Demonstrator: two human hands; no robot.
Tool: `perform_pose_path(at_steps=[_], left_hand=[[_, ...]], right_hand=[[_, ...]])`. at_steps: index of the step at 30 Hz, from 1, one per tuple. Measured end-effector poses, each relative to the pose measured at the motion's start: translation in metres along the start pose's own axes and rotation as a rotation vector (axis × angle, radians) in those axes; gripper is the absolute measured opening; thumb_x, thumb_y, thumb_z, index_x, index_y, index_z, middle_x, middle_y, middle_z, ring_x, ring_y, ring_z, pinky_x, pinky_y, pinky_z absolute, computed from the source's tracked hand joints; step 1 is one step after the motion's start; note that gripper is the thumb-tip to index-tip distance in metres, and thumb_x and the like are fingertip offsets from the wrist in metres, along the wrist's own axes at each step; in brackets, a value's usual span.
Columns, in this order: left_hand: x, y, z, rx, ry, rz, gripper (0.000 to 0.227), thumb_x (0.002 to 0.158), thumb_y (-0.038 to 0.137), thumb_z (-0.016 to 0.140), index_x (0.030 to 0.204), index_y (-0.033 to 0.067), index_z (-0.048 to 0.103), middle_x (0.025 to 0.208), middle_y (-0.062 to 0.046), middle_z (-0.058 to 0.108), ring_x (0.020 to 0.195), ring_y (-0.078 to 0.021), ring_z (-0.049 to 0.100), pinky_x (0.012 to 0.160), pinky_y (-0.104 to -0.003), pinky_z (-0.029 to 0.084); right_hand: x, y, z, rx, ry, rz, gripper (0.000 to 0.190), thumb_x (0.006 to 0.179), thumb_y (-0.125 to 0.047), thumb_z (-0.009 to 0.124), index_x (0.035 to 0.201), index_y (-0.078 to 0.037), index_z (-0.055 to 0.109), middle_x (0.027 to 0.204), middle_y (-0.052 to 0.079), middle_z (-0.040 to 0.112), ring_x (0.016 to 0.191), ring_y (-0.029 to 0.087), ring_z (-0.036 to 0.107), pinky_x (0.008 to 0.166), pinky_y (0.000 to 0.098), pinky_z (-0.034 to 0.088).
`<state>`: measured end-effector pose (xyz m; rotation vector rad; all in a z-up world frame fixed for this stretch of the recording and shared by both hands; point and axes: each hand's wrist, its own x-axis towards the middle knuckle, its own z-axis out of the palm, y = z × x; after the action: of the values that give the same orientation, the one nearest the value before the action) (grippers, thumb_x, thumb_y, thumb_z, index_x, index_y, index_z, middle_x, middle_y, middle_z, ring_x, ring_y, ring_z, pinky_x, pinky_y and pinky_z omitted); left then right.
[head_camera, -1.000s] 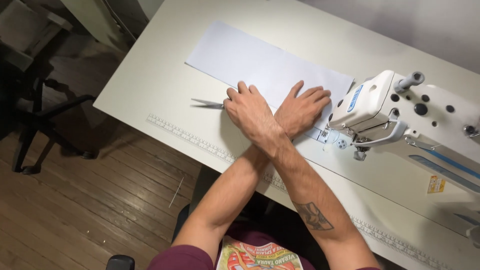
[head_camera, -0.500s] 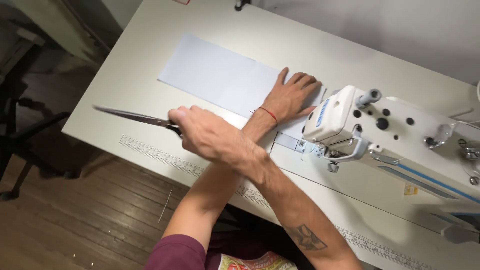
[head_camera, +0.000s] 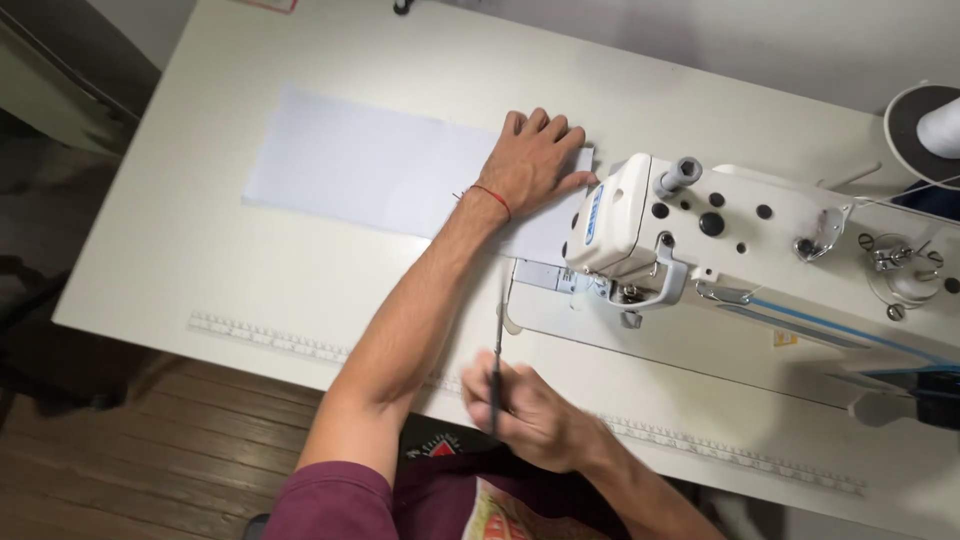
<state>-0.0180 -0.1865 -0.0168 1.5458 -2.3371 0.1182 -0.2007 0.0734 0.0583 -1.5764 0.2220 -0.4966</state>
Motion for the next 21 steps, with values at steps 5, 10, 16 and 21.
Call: perform_pose_path(at_steps=[5,10,16,21], left_hand=[[-0.008,-0.012,-0.044,-0.231,-0.142,-0.082,0.054,0.117,0.068,0.053,0.131,0.0175,0.065,0.128,-0.011,0.076,0.115,-0.0281,0.066,0.109,-0.052,0.05],[-0.046,-0.055,-0.092,-0.233,-0.066,-0.369,0.047,0.119,0.063,0.06,0.112,0.0166,0.062,0.113,-0.009,0.077,0.103,-0.0278,0.066,0.106,-0.054,0.052],[-0.113,-0.098,-0.111,-0.286,0.287,-0.451,0.043,0.126,0.051,0.048,0.118,0.0102,0.058,0.111,-0.008,0.065,0.103,-0.0331,0.056,0.094,-0.046,0.042],[-0.129,-0.109,-0.089,-0.49,0.415,-0.434,0.033,0.129,0.049,0.056,0.123,0.0167,0.061,0.113,-0.002,0.057,0.116,-0.0281,0.062,0.109,-0.049,0.047]], right_hand=[[-0.05,0.029,0.0,0.532,-0.048,0.125,0.054,0.119,-0.061,0.067,0.108,-0.014,0.041,0.098,-0.001,0.048,0.064,0.005,0.038,0.052,0.0216,0.028],[-0.045,0.025,-0.005,0.963,-0.036,0.346,0.067,0.105,-0.077,0.068,0.109,-0.017,0.039,0.093,0.005,0.045,0.054,0.002,0.022,0.044,0.0202,0.012],[0.008,0.039,-0.035,0.948,-0.053,0.375,0.058,0.113,-0.078,0.044,0.115,-0.02,0.042,0.092,0.0,0.05,0.051,0.002,0.022,0.039,0.0223,0.014],[0.048,0.081,-0.052,0.846,0.098,0.395,0.059,0.121,-0.08,0.028,0.123,-0.021,0.037,0.094,-0.001,0.038,0.045,-0.001,0.025,0.032,0.0173,0.022]])
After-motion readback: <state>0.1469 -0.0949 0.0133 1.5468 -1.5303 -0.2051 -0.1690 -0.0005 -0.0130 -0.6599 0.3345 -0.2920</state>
